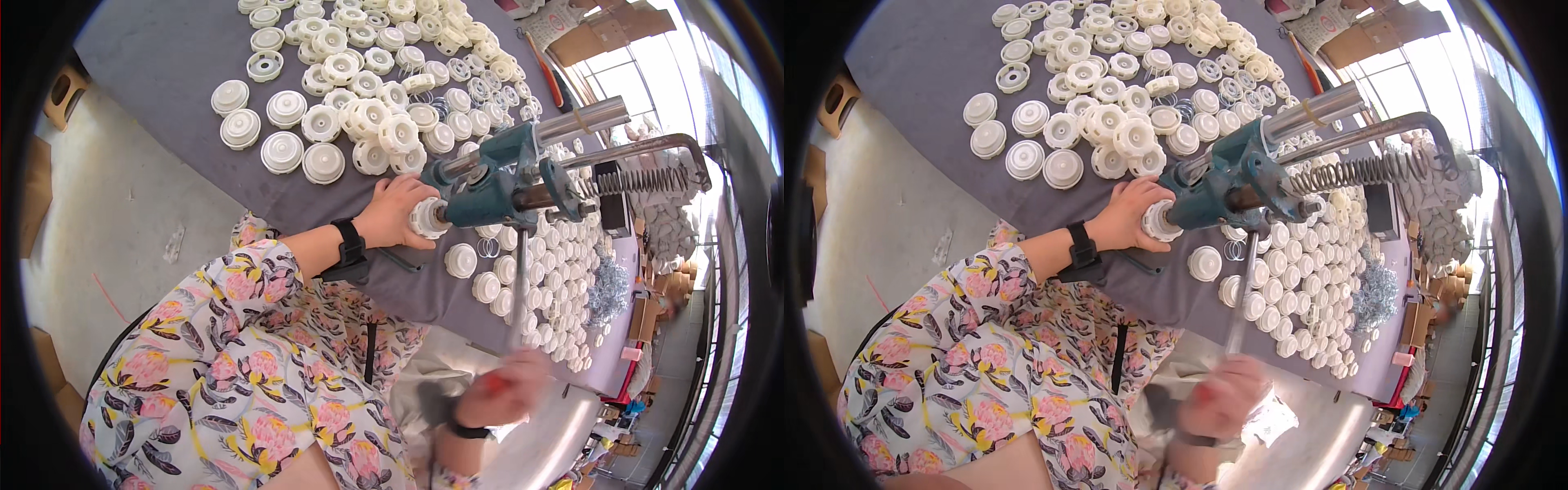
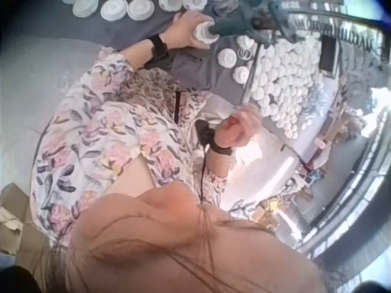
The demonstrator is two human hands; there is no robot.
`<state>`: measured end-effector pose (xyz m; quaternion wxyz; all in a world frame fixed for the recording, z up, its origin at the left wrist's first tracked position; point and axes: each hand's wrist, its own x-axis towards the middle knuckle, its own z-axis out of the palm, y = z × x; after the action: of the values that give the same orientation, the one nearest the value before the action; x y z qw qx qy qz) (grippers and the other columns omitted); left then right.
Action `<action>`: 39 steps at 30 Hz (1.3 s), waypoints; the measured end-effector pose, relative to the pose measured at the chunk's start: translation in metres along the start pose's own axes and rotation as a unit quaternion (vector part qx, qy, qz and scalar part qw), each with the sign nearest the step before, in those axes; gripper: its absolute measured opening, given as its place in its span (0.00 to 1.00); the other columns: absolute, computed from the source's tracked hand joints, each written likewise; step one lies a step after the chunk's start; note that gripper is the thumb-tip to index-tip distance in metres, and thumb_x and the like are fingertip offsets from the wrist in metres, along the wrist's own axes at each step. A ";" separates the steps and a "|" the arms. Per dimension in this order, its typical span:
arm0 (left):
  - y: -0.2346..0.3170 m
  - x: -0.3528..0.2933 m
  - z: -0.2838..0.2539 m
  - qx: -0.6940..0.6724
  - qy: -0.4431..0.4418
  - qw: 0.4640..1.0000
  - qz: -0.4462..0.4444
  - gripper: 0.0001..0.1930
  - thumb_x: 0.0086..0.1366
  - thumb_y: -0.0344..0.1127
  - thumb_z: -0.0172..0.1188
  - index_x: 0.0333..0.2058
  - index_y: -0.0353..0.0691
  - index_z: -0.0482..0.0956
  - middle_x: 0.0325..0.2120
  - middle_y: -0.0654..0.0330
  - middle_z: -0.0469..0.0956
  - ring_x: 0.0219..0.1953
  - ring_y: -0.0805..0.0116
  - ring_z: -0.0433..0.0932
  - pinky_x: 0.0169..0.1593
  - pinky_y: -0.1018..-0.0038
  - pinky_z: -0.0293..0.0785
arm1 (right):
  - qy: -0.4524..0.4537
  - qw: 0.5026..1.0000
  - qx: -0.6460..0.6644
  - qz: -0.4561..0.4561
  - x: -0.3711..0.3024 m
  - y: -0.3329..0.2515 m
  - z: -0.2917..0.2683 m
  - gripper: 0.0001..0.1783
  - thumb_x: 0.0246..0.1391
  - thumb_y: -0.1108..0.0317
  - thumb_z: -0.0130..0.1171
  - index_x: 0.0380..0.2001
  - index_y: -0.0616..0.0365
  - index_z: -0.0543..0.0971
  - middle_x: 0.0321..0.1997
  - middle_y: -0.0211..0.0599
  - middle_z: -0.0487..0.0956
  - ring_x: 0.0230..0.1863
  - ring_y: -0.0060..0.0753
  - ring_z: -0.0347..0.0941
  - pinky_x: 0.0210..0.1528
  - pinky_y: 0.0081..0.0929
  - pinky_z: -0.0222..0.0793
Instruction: The person picks up a white plastic cap and a metal ring, fits them together, and places the assembly into a manual press. They pull the lever to join the components and then set the finished cap aside in a separate group.
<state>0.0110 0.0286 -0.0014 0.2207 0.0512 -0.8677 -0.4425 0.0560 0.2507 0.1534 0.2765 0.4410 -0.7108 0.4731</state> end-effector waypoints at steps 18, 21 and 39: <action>-0.011 0.002 0.012 0.006 0.007 1.000 0.026 0.41 0.33 0.56 0.71 0.49 0.49 0.67 0.47 0.57 0.66 0.60 0.52 0.54 0.55 0.48 0.47 | -0.189 0.787 0.117 0.575 -0.051 0.046 0.042 0.07 0.54 0.72 0.48 0.32 0.65 0.72 0.15 0.37 0.74 0.15 0.25 0.70 0.19 0.19 0.65; -0.011 0.001 0.012 0.008 0.020 0.999 0.037 0.42 0.33 0.57 0.71 0.49 0.48 0.67 0.48 0.58 0.67 0.60 0.51 0.53 0.56 0.47 0.46 | -0.178 0.791 0.146 0.567 -0.055 0.050 0.044 0.07 0.55 0.72 0.47 0.31 0.64 0.72 0.16 0.38 0.75 0.16 0.24 0.71 0.20 0.19 0.65; -0.007 -0.003 0.017 0.043 0.080 0.995 0.031 0.37 0.32 0.53 0.72 0.44 0.49 0.71 0.42 0.63 0.70 0.56 0.57 0.59 0.56 0.52 0.47 | -0.168 0.688 0.189 0.680 -0.034 0.032 0.036 0.08 0.51 0.74 0.46 0.34 0.65 0.73 0.13 0.32 0.68 0.13 0.27 0.67 0.16 0.22 0.63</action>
<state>0.0057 0.0384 -0.0166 0.3006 0.0693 -0.8664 -0.3927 0.0436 0.2357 0.0982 -0.3342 -0.0479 -0.7465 0.5733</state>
